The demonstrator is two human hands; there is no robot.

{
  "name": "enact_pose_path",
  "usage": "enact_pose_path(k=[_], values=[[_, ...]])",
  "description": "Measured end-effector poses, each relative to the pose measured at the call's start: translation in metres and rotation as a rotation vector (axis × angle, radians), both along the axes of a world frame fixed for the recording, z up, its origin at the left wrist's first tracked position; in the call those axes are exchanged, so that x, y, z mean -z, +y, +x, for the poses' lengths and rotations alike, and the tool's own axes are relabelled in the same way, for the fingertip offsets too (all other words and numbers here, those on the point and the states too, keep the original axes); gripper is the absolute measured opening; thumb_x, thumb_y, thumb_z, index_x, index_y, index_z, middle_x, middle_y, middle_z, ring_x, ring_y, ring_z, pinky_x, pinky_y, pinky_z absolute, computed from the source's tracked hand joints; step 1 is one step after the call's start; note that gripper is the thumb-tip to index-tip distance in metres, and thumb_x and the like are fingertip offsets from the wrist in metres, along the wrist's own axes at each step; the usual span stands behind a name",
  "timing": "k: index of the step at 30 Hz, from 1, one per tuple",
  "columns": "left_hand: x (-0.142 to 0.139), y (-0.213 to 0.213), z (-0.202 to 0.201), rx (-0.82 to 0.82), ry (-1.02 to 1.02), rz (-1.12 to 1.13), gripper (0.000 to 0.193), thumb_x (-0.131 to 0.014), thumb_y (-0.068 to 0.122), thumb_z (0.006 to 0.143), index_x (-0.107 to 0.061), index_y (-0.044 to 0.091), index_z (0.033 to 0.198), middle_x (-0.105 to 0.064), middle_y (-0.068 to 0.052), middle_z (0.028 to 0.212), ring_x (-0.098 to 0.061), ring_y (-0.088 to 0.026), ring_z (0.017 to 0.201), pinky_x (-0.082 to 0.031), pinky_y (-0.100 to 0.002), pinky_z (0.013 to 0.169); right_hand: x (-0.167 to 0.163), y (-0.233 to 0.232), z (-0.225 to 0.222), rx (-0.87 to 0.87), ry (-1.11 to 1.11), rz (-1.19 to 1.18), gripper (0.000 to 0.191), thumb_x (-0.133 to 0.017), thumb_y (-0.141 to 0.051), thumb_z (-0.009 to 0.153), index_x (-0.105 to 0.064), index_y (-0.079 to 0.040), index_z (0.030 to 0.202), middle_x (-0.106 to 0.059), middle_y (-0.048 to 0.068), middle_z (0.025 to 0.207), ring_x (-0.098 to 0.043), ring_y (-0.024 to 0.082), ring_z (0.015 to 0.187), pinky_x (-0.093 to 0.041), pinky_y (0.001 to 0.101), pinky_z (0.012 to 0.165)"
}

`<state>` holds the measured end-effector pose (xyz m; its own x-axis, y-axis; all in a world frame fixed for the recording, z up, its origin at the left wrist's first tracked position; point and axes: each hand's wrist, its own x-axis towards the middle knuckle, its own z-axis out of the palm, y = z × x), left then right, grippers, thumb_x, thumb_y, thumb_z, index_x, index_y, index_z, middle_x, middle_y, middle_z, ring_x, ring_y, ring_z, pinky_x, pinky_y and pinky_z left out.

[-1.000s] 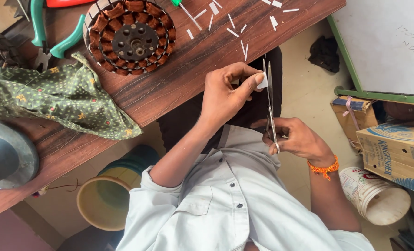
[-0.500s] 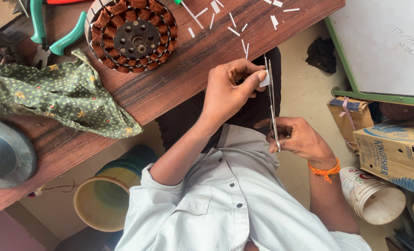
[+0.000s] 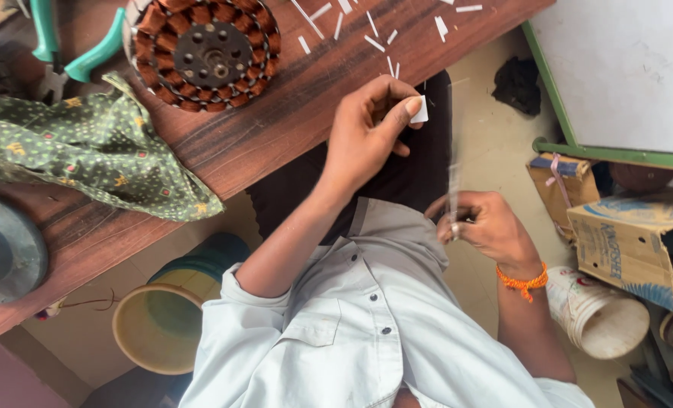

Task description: The person inserts small white rectangular pieces into slots on a motor rotor, using scissors to trim the pieces and a screwdriver to press them into place. The person repeats this process for multiple slots on the rotor.

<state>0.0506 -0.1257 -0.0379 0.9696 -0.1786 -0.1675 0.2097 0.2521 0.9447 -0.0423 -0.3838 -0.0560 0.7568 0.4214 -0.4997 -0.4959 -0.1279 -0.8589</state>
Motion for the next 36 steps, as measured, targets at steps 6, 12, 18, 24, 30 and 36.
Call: enact_pose_path(k=[6, 12, 18, 24, 30, 36], values=[[-0.012, 0.004, -0.022, 0.113, -0.234, 0.107, 0.02, -0.068, 0.016, 0.097, -0.068, 0.006, 0.115, -0.069, -0.003, 0.101, -0.067, -0.012, 0.086, -0.059, -0.029, 0.07, -0.026, 0.026, 0.024, 0.418, -0.417, 0.239, 0.073, -0.083, -0.043, 0.094, -0.054, 0.005, 0.14, -0.073, 0.015, 0.111, -0.067, 0.016, 0.088, -0.055, 0.0261, 0.081], [-0.008, 0.005, -0.041, 0.162, -0.407, 0.528, 0.018, -0.077, 0.016, 0.09, -0.068, 0.006, 0.103, -0.072, -0.011, 0.096, -0.072, -0.03, 0.092, -0.056, -0.04, 0.079, -0.049, 0.064, 0.049, 0.324, -0.403, 0.034, 0.058, -0.082, -0.012, 0.088, -0.055, 0.005, 0.137, -0.071, 0.013, 0.116, -0.07, 0.015, 0.097, -0.058, 0.0258, 0.086], [-0.02, 0.0, -0.057, 0.106, -0.602, 0.79, 0.024, -0.064, 0.008, 0.091, -0.058, 0.003, 0.114, -0.065, -0.013, 0.095, -0.062, -0.034, 0.092, -0.054, -0.044, 0.077, -0.032, 0.07, 0.051, 0.315, -0.333, -0.163, 0.045, -0.074, 0.006, 0.087, -0.063, 0.004, 0.131, -0.071, 0.01, 0.106, -0.07, 0.014, 0.096, -0.058, 0.0245, 0.085], [-0.047, 0.002, -0.05, 0.236, -0.651, 0.908, 0.054, -0.058, 0.004, 0.094, -0.052, 0.002, 0.148, -0.062, -0.007, 0.083, -0.053, -0.028, 0.081, -0.046, -0.039, 0.075, -0.01, 0.049, 0.061, 0.302, -0.259, -0.105, 0.045, -0.07, 0.007, 0.085, -0.064, 0.003, 0.129, -0.071, 0.007, 0.106, -0.069, 0.013, 0.097, -0.055, 0.0234, 0.083], [-0.042, 0.0, -0.045, 0.029, -0.548, 0.428, 0.037, -0.073, 0.02, 0.093, -0.063, 0.01, 0.127, -0.072, -0.003, 0.095, -0.054, -0.021, 0.088, -0.044, -0.032, 0.089, -0.009, 0.039, 0.06, 0.349, -0.303, 0.241, 0.037, -0.076, 0.003, 0.087, -0.062, 0.002, 0.122, -0.068, 0.008, 0.102, -0.069, 0.013, 0.09, -0.058, 0.024, 0.082], [-0.012, -0.016, -0.056, -0.132, -0.343, -0.032, 0.023, -0.08, 0.023, 0.094, -0.068, 0.005, 0.103, -0.068, -0.003, 0.095, -0.068, -0.012, 0.089, -0.058, -0.029, 0.08, -0.006, 0.067, 0.045, 0.475, -0.231, 0.867, 0.025, -0.073, 0.003, 0.103, -0.057, 0.0, 0.121, -0.064, 0.012, 0.106, -0.069, 0.016, 0.099, -0.059, 0.0227, 0.09]])
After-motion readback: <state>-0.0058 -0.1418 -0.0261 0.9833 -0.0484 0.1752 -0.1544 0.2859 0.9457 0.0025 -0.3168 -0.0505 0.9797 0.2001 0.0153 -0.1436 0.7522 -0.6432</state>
